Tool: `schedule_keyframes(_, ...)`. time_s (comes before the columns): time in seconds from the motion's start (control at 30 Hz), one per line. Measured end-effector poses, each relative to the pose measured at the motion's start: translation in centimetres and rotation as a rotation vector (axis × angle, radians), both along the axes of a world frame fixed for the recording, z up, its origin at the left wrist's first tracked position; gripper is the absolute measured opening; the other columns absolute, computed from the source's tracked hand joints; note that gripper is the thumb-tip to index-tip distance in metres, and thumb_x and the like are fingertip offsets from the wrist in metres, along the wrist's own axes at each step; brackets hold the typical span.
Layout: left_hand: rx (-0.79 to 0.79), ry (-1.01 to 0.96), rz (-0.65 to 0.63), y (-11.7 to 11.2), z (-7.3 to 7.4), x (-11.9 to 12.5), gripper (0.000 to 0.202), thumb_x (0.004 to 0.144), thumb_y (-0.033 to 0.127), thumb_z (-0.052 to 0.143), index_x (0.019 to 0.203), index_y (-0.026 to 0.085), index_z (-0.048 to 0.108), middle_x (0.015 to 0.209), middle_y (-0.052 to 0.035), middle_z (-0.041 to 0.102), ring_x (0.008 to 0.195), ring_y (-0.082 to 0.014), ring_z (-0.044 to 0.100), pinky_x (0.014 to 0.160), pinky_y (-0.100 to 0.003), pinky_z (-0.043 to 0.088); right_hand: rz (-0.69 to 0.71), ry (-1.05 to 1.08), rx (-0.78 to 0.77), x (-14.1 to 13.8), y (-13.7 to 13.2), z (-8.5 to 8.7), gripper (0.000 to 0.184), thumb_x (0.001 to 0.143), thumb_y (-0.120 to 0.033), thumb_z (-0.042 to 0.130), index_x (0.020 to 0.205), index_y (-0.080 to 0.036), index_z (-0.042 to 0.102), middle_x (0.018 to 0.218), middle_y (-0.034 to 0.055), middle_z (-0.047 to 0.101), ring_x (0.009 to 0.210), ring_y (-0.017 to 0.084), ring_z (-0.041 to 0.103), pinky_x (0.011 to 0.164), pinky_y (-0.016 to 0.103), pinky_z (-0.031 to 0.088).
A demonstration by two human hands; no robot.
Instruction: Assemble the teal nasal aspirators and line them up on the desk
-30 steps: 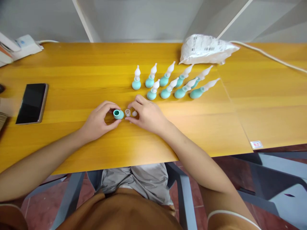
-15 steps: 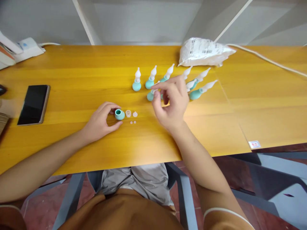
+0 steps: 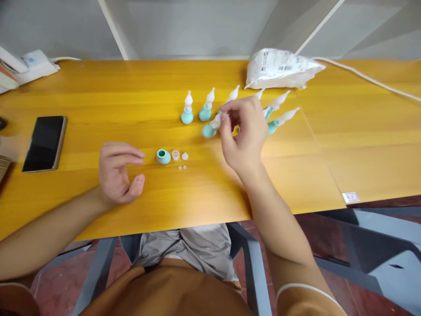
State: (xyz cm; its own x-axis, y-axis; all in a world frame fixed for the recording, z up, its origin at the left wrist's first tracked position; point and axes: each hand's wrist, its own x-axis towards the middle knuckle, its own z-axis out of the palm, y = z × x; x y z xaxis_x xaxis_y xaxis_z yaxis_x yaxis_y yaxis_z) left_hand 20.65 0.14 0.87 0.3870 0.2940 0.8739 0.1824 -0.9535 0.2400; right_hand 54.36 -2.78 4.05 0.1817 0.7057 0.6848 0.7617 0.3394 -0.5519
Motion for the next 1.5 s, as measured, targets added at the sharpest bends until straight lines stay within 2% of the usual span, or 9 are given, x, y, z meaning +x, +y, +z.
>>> schedule_keyframes(0.13,-0.113,0.015,-0.179,-0.9,0.2,0.2,0.017,0.11,0.024,0.072,0.127,0.023,0.073,0.105,-0.0045,0.075,0.09,-0.0194,0.074,0.081,-0.037,0.065,0.216,0.452,0.076,-0.4,-0.3,0.2,0.021,0.117,-0.052,0.079,0.11,-0.033,0.074,0.098,0.0055,0.07,0.073,0.023,0.064,0.062,0.04,0.052)
schedule_keyframes(0.23,-0.352,0.002,-0.38,-1.8,0.1,0.6,0.025,0.112,0.027,0.074,0.137,0.022,0.073,0.106,-0.0045,0.071,0.082,-0.0164,0.072,0.074,-0.03,0.065,0.537,0.617,-0.113,-1.6,-0.9,0.2,0.026,0.113,-0.055,0.088,0.112,-0.031,0.079,0.092,0.0019,0.071,0.064,0.018,0.062,0.053,0.033,0.049)
schedule_keyframes(0.37,-0.895,-0.012,-0.645,-2.7,0.1,0.8,0.039,0.122,0.042,0.076,0.157,0.028,0.067,0.128,-0.008,0.071,0.08,-0.0115,0.075,0.069,-0.023,0.066,0.9,0.69,-0.42,-4.3,-2.0,-0.1,0.02,0.114,-0.042,0.09,0.112,-0.023,0.083,0.103,0.0033,0.079,0.07,0.013,0.072,0.063,0.026,0.062)
schedule_keyframes(0.5,-1.362,0.141,-0.674,-3.0,1.1,0.9,0.046,0.117,0.056,0.085,0.147,0.024,0.07,0.108,-0.0033,0.075,0.072,-0.0111,0.071,0.061,-0.019,0.062,1.013,0.737,-0.494,-5.8,-2.6,-0.8,0.012,0.116,-0.032,0.088,0.115,-0.02,0.086,0.108,0.0039,0.078,0.08,0.011,0.078,0.071,0.022,0.067)
schedule_keyframes(0.63,-1.606,0.214,-0.649,-3.1,2.5,1.3,0.053,0.108,0.064,0.095,0.124,0.017,0.073,0.092,0.0,0.071,0.068,-0.0113,0.066,0.055,-0.019,0.06,0.975,0.618,-0.405,-5.7,-2.6,-1.2,0.01,0.118,-0.028,0.084,0.126,-0.022,0.087,0.116,0.0056,0.078,0.083,0.012,0.079,0.073,0.024,0.069)
schedule_keyframes(0.83,-1.672,0.112,-0.661,-3.1,2.5,1.7,0.049,0.105,0.056,0.1,0.115,0.018,0.07,0.088,0.0026,0.069,0.063,-0.0094,0.065,0.052,-0.018,0.06,0.806,0.058,0.003,-4.7,-2.7,-0.9,0.028,0.111,-0.018,0.09,0.137,-0.028,0.089,0.122,0.0081,0.081,0.104,0.022,0.083,0.092,0.036,0.075)
schedule_keyframes(0.97,-1.659,0.081,-0.681,-3.0,2.3,1.7,0.047,0.107,0.054,0.098,0.117,0.018,0.069,0.087,0.0039,0.069,0.061,-0.0084,0.065,0.051,-0.017,0.062,0.847,-0.138,0.078,-4.3,-2.8,-0.7,0.025,0.114,-0.013,0.086,0.138,-0.022,0.087,0.125,0.0101,0.087,0.11,0.021,0.088,0.097,0.032,0.076)
schedule_keyframes(1.3,-1.681,0.092,-0.647,-3.0,2.1,1.7,0.048,0.107,0.055,0.097,0.12,0.019,0.068,0.085,0.0036,0.069,0.055,-0.0093,0.066,0.046,-0.019,0.063,0.885,-0.064,0.076,-4.8,-2.5,-1.2,0.03,0.108,-0.014,0.094,0.136,-0.024,0.089,0.119,0.0094,0.091,0.107,0.023,0.092,0.098,0.033,0.078)
schedule_keyframes(1.5,-1.692,0.083,-0.613,-3.0,2.3,1.9,0.048,0.104,0.052,0.1,0.116,0.019,0.068,0.085,0.0039,0.069,0.054,-0.0092,0.065,0.043,-0.019,0.062,0.913,-0.03,-0.001,-4.9,-2.6,-0.7,0.017,0.11,-0.014,0.09,0.124,-0.024,0.088,0.115,0.0096,0.09,0.104,0.022,0.091,0.094,0.033,0.077)
